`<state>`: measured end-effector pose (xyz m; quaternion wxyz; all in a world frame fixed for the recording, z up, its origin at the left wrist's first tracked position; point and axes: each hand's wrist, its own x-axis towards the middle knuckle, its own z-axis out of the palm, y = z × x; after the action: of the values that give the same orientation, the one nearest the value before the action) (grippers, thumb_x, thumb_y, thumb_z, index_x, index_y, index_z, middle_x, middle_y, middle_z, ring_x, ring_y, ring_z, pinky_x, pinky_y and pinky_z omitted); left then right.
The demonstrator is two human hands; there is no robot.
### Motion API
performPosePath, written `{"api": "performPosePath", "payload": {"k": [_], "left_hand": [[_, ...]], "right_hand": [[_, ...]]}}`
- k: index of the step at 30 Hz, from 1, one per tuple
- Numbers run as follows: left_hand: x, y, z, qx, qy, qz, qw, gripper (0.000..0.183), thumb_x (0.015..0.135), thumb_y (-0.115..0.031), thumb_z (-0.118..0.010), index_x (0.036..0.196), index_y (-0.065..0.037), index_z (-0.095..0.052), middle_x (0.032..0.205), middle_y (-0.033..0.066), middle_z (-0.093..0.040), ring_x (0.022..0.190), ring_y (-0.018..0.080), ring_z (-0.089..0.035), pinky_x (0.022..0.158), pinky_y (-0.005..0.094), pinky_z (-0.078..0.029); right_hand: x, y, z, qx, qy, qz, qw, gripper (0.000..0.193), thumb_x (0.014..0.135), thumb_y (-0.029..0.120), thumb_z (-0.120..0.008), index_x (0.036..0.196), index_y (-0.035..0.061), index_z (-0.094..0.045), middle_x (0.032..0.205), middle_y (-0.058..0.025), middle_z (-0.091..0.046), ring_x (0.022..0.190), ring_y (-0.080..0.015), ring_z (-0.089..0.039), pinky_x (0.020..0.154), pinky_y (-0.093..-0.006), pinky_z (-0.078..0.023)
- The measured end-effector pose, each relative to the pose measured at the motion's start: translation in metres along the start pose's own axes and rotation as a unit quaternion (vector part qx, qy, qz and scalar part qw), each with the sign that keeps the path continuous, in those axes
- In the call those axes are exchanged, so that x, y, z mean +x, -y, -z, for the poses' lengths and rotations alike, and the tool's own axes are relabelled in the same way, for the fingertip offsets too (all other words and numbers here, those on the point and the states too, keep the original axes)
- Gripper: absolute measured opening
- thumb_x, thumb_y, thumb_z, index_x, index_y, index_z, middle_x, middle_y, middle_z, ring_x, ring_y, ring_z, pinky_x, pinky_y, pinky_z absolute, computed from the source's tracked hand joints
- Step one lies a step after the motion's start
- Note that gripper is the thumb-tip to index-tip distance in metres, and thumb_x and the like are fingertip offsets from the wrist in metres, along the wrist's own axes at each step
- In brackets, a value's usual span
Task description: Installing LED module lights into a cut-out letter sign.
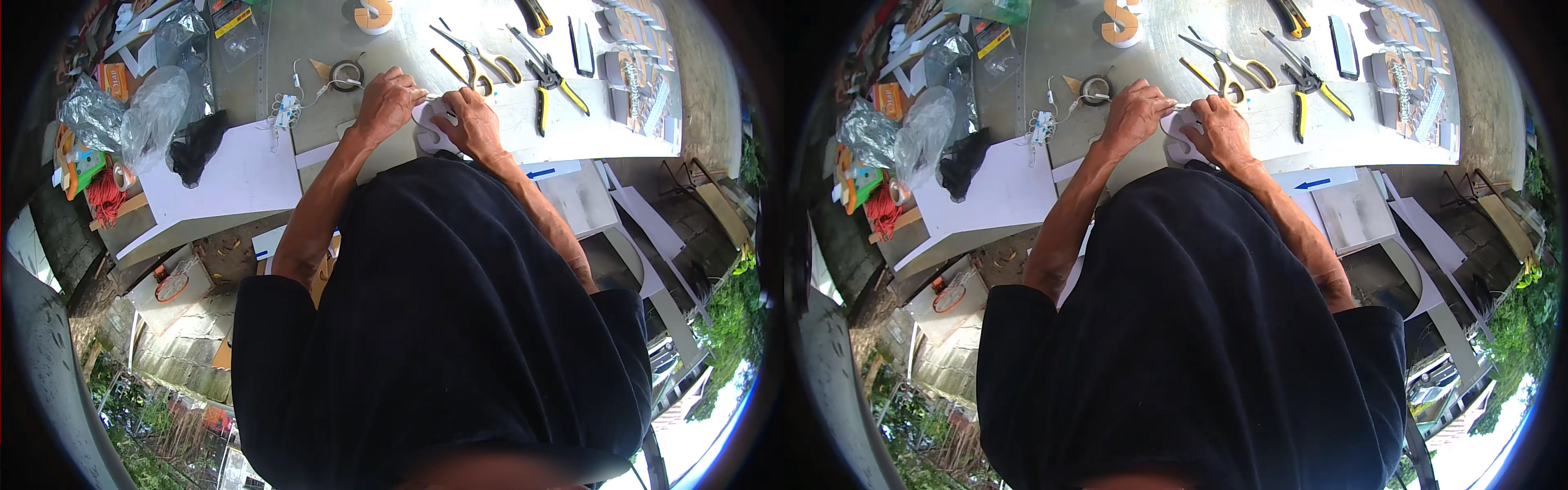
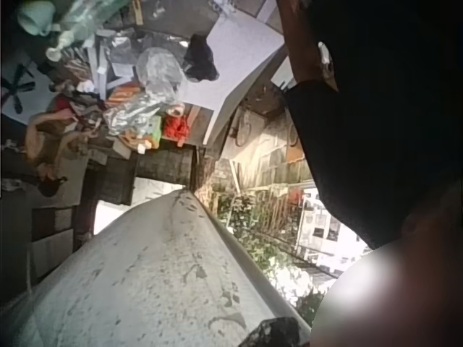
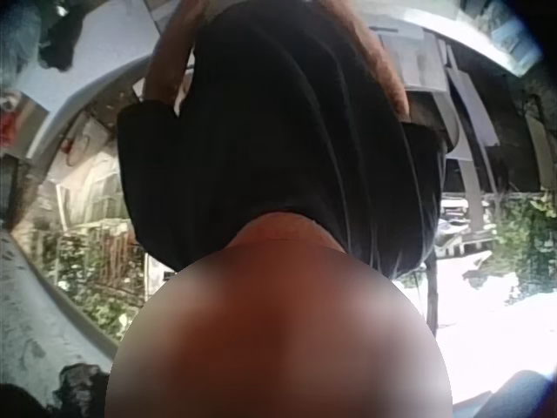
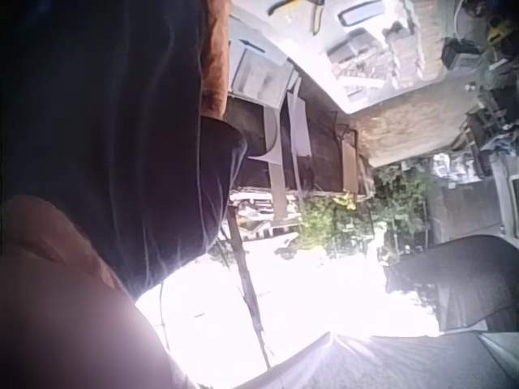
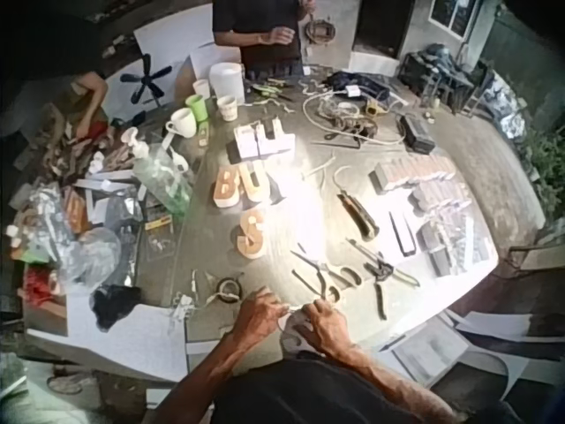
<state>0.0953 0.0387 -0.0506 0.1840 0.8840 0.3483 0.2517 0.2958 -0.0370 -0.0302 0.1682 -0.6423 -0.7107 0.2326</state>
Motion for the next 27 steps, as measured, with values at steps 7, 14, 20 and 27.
{"api": "performPosePath", "payload": {"k": [7,14,20,27], "left_hand": [[-0.031,-0.015,0.010,0.020,-0.014,0.091,0.996,0.014,0.079,-0.014,-0.081,0.093,-0.011,-0.081,0.081,0.0028,-0.070,0.080,0.0246,-0.062,0.074,0.0364,-0.052],[-0.042,-0.030,0.003,0.010,-0.072,0.224,0.972,0.011,0.081,-0.016,-0.078,0.091,-0.012,-0.080,0.081,0.0057,-0.071,0.084,0.0268,-0.064,0.076,0.0396,-0.054],[-0.037,-0.028,0.001,0.058,-0.069,0.158,0.983,0.008,0.082,-0.017,-0.078,0.089,-0.013,-0.079,0.079,0.0024,-0.069,0.080,0.0251,-0.063,0.071,0.0393,-0.053],[-0.039,-0.027,-0.003,0.089,-0.036,0.142,0.985,0.007,0.085,-0.016,-0.073,0.085,-0.012,-0.078,0.085,0.0020,-0.071,0.092,0.0229,-0.064,0.082,0.0385,-0.049]], "right_hand": [[0.026,-0.008,-0.017,-0.017,0.019,0.083,0.996,0.024,0.087,0.015,-0.073,0.111,0.0123,-0.073,0.099,-0.0062,-0.066,0.102,-0.0281,-0.062,0.089,-0.0412,-0.049],[0.050,-0.009,-0.009,-0.006,0.083,0.143,0.986,0.021,0.089,0.015,-0.071,0.109,0.0121,-0.076,0.099,-0.0064,-0.068,0.100,-0.0272,-0.060,0.091,-0.0399,-0.048],[0.055,-0.019,0.001,0.126,0.104,0.171,0.972,0.021,0.090,0.011,-0.071,0.110,0.0077,-0.075,0.095,-0.0090,-0.069,0.098,-0.0281,-0.064,0.088,-0.0406,-0.052],[0.034,-0.011,0.027,0.133,-0.011,0.057,0.989,0.016,0.094,0.006,-0.066,0.108,0.0054,-0.075,0.098,-0.0119,-0.070,0.084,-0.0305,-0.069,0.080,-0.0408,-0.055]]}}
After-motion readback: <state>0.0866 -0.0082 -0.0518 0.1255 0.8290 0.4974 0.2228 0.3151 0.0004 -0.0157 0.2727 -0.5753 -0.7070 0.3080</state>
